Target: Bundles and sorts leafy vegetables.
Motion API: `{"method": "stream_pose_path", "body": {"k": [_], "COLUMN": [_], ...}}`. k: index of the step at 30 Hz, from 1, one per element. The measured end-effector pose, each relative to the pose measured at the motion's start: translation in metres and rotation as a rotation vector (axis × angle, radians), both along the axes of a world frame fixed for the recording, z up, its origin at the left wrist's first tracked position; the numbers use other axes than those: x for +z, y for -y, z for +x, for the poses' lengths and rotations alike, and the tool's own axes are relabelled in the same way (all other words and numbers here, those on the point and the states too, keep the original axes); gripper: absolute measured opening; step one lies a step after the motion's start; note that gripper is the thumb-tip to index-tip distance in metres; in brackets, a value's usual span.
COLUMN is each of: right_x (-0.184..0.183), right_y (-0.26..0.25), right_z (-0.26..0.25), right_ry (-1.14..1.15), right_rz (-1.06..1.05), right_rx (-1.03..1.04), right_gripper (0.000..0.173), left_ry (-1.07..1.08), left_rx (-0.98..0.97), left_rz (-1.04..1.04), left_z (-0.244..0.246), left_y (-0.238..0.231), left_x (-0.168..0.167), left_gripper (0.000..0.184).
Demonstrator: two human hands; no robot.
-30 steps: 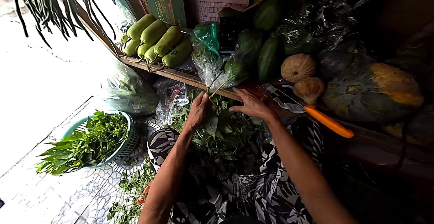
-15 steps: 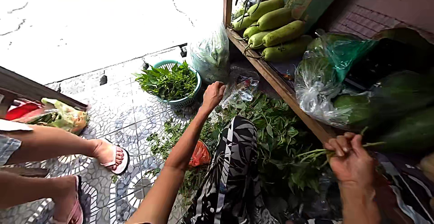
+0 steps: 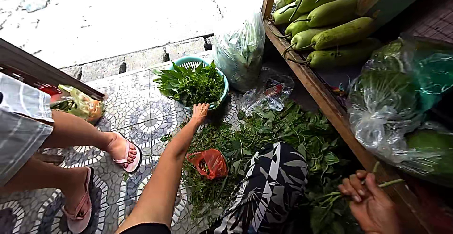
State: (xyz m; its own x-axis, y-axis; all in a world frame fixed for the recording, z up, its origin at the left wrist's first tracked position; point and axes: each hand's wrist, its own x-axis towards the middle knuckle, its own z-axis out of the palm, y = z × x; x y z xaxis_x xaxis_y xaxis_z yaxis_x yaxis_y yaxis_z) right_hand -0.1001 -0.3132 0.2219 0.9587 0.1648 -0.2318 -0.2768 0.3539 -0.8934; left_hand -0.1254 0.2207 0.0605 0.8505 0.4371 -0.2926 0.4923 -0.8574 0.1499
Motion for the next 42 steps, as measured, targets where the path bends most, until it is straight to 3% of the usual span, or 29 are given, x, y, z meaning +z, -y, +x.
{"method": "stream_pose_path", "body": {"k": [4, 7, 9, 11, 12, 14, 17, 19, 21, 25, 27, 31, 33, 34, 37, 39, 42], "right_x": [0.001, 0.005, 0.008, 0.009, 0.009, 0.011, 0.011, 0.015, 0.025, 0.069, 0.088, 0.134, 0.153, 0.159, 0.156, 0.136, 0.1], "right_y": [-0.009, -0.005, 0.003, 0.012, 0.016, 0.022, 0.029, 0.032, 0.024, -0.035, -0.074, -0.167, -0.211, -0.231, -0.274, -0.289, -0.302], "right_z": [-0.002, -0.002, -0.001, -0.002, -0.002, -0.004, -0.005, 0.001, 0.012, 0.047, 0.067, 0.08, 0.07, 0.063, 0.051, 0.05, 0.053], "right_ry": [-0.026, -0.02, -0.012, -0.02, -0.025, -0.028, -0.014, 0.023, 0.083, 0.318, 0.487, 0.683, 0.772, 0.822, 0.876, 0.844, 0.739], "right_rz": [-0.022, -0.07, -0.11, -0.148, -0.165, -0.18, -0.18, -0.208, -0.318, -0.675, -0.743, -0.748, -0.806, -0.831, -0.896, -0.932, -0.944], "right_rx": [0.058, 0.074, 0.097, 0.099, 0.101, 0.109, 0.131, 0.161, 0.185, 0.245, 0.296, 0.405, 0.508, 0.574, 0.766, 0.809, 0.801], "right_gripper": [0.052, 0.052, 0.053, 0.053, 0.052, 0.052, 0.053, 0.05, 0.043, 0.028, 0.024, 0.024, 0.028, 0.03, 0.029, 0.029, 0.032], "left_ry": [-0.12, -0.193, 0.185, 0.684, 0.804, 0.695, 0.195, 0.006, -0.001, 0.058, 0.176, 0.279, 0.238, 0.236, 0.327, 0.535, 0.911], "left_rx": [-0.152, -0.268, -0.246, -0.083, 0.064, 0.376, 0.574, 0.512, 0.499, 0.582, 0.7, 0.861, 0.831, 0.847, 1.011, 1.072, 0.911], "left_rz": [-0.146, -0.274, -0.266, -0.043, 0.054, -0.005, -0.258, -0.293, -0.287, -0.426, -0.428, -0.171, -0.239, -0.391, -0.813, -0.888, -0.899], "left_z": [-0.014, -0.021, -0.028, -0.019, -0.006, 0.008, 0.0, -0.007, -0.012, -0.016, -0.015, -0.002, -0.006, -0.009, -0.01, -0.01, -0.021], "left_y": [0.056, 0.085, 0.079, 0.045, 0.015, -0.046, -0.086, -0.051, 0.001, 0.03, 0.008, -0.063, -0.088, -0.095, -0.095, -0.087, -0.066], "left_x": [0.012, 0.064, 0.1, 0.11, 0.107, 0.094, 0.041, 0.01, -0.003, 0.008, 0.013, 0.009, -0.011, -0.021, -0.037, -0.029, 0.013], "left_gripper": [0.038, 0.037, 0.039, 0.042, 0.043, 0.044, 0.085, 0.093, 0.097, 0.092, 0.083, 0.069, 0.075, 0.081, 0.07, 0.06, 0.073]}}
